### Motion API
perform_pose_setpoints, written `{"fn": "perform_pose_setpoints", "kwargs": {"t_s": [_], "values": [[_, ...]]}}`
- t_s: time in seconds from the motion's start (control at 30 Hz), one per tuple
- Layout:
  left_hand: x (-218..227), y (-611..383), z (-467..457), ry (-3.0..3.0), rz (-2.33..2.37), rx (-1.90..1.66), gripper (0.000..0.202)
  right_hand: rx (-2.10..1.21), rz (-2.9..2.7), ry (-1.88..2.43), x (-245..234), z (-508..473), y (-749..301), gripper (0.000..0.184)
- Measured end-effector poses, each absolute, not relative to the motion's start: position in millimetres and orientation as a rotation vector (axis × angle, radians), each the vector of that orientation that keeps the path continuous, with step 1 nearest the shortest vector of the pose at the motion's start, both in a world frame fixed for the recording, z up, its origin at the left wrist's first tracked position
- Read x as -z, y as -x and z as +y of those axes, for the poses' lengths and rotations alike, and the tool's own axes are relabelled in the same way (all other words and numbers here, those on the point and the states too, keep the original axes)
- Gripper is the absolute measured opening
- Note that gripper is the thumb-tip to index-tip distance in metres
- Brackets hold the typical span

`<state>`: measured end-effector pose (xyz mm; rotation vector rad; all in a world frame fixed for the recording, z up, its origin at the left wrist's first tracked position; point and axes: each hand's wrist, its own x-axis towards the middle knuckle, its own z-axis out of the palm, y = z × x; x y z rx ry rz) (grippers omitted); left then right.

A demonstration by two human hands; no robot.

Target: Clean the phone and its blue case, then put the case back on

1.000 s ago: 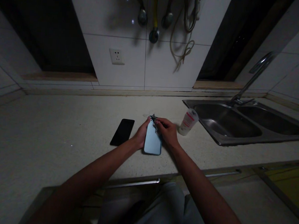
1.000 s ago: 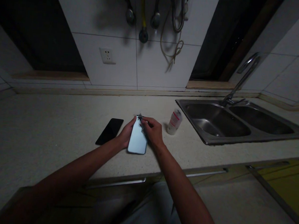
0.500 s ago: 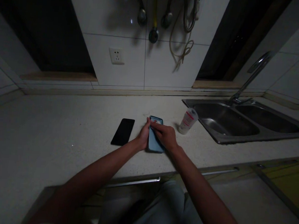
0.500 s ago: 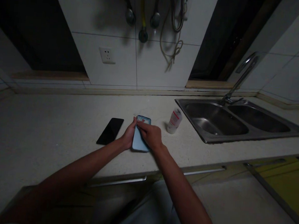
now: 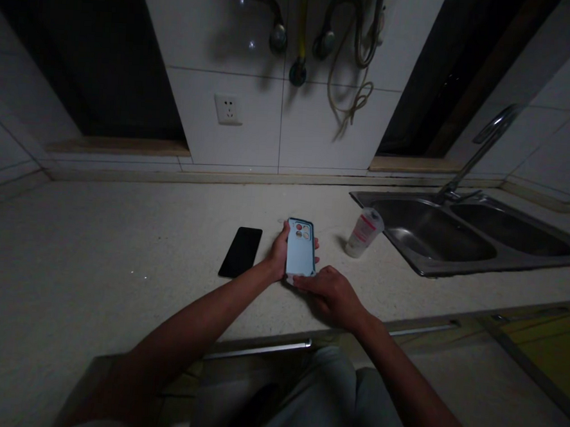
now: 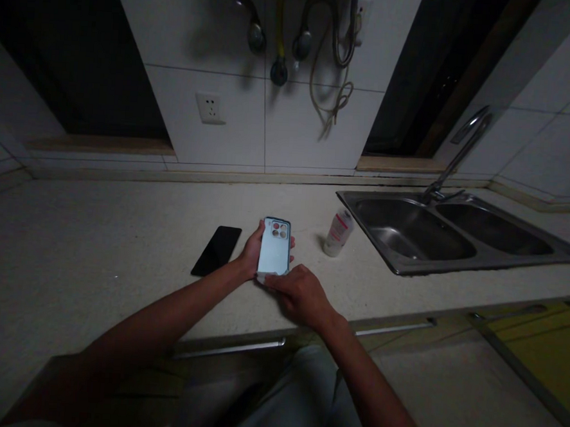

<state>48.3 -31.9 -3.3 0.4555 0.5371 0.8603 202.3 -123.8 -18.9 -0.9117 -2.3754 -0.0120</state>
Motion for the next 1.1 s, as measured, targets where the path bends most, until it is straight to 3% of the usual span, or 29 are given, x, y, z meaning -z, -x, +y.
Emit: {"fn": "perform_pose_setpoints", "kwargs": {"t_s": [0.37,0.67,0.93,1.1], "values": [[6,-55,-21,-0.530,0.625,-0.804,0.067,0.363,-2.674,1.222,-22,-82,-220,0.021],[5,-64,-31,-0.628,0.755,-0.844,0.060,0.089,-2.016,1.604,-14,-42,-198,0.029],[9,-67,-33,-0.606,0.722,-0.950,0.049,-0.153,-1.680,1.333,-13,-40,-162,0.026],[8,-63,-30,-0.504,0.686,-0.895,0.054,-0.286,-1.634,1.358,-11,-54,-161,0.024]]}}
